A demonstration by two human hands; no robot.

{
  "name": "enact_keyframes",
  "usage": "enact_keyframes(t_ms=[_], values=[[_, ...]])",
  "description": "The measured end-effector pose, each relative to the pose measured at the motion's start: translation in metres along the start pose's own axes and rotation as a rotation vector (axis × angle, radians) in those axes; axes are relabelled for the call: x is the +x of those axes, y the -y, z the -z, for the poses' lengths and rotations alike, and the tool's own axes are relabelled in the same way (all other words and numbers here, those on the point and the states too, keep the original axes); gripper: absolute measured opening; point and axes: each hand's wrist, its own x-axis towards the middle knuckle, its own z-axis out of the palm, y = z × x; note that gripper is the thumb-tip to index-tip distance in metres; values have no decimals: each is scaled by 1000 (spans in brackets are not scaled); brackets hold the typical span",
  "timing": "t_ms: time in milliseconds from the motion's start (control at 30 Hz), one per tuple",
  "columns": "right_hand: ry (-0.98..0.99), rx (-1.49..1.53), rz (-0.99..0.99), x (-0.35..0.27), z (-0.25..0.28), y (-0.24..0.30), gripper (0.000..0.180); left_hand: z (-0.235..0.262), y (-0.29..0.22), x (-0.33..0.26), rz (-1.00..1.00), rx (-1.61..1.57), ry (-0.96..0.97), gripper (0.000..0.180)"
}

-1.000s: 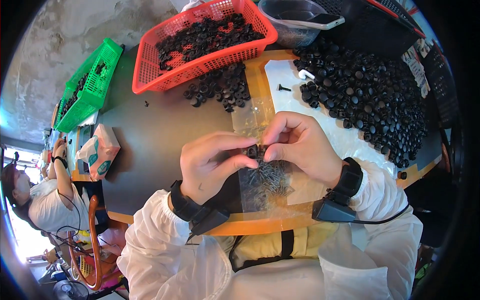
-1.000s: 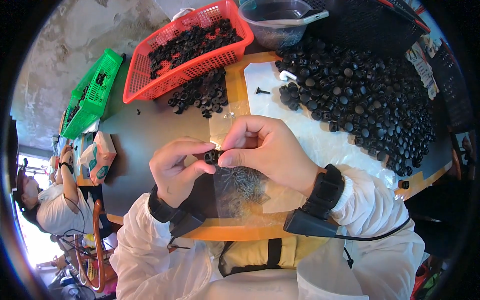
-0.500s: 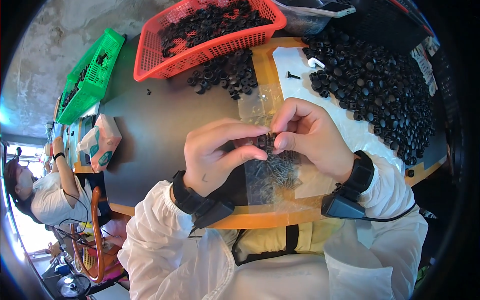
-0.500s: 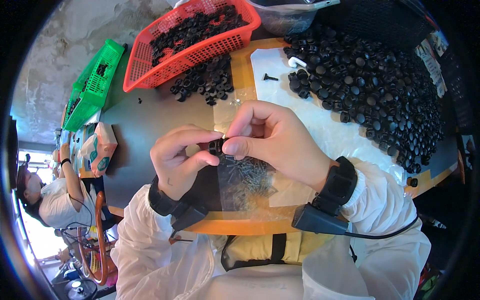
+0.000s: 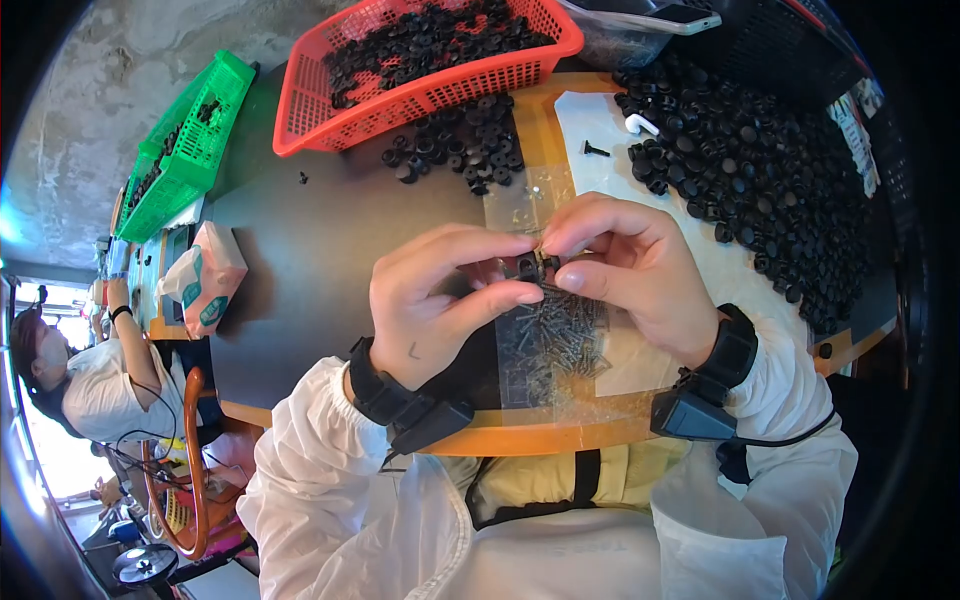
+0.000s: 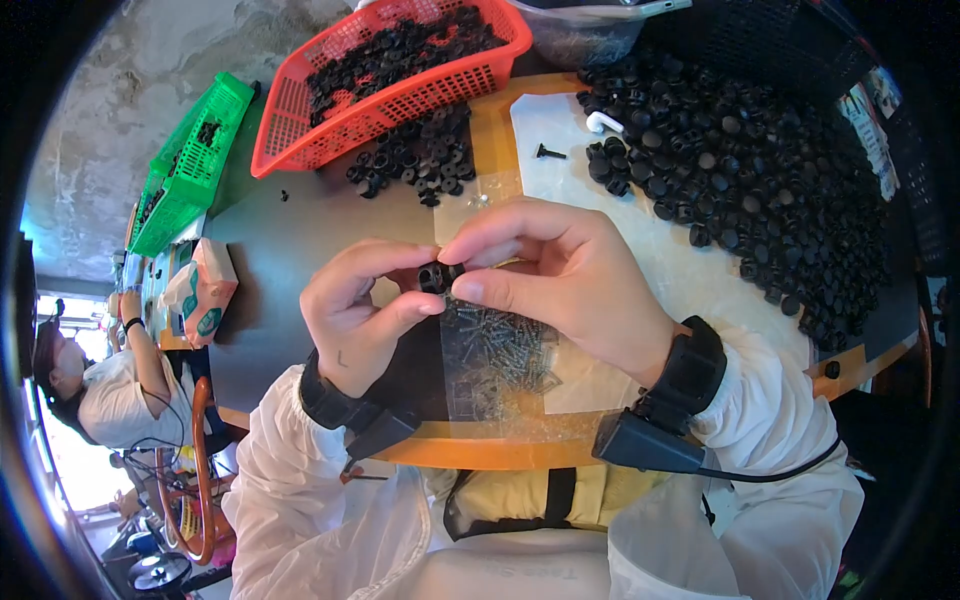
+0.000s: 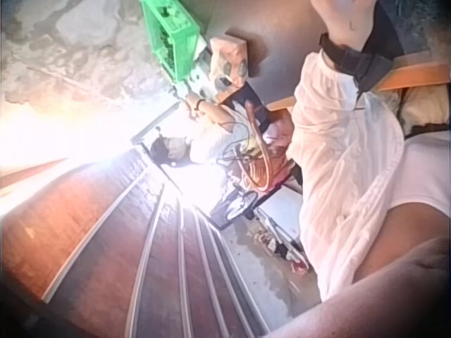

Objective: The recorder is assembling small black plastic components by inserting pins into them at a manufacturing desk.

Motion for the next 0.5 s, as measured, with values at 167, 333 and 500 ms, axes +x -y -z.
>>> enact_keyframes(t_ms=[167, 333, 500], values=[[-10, 7, 36, 0, 2, -2, 25, -1, 0, 1, -3, 33, 8, 37], [-18, 47, -9, 0, 2, -2, 27, 0, 2, 2, -7, 34, 31, 35], [40, 29, -99, 1, 1, 6, 31, 0, 0, 2, -14, 77, 52, 35]])
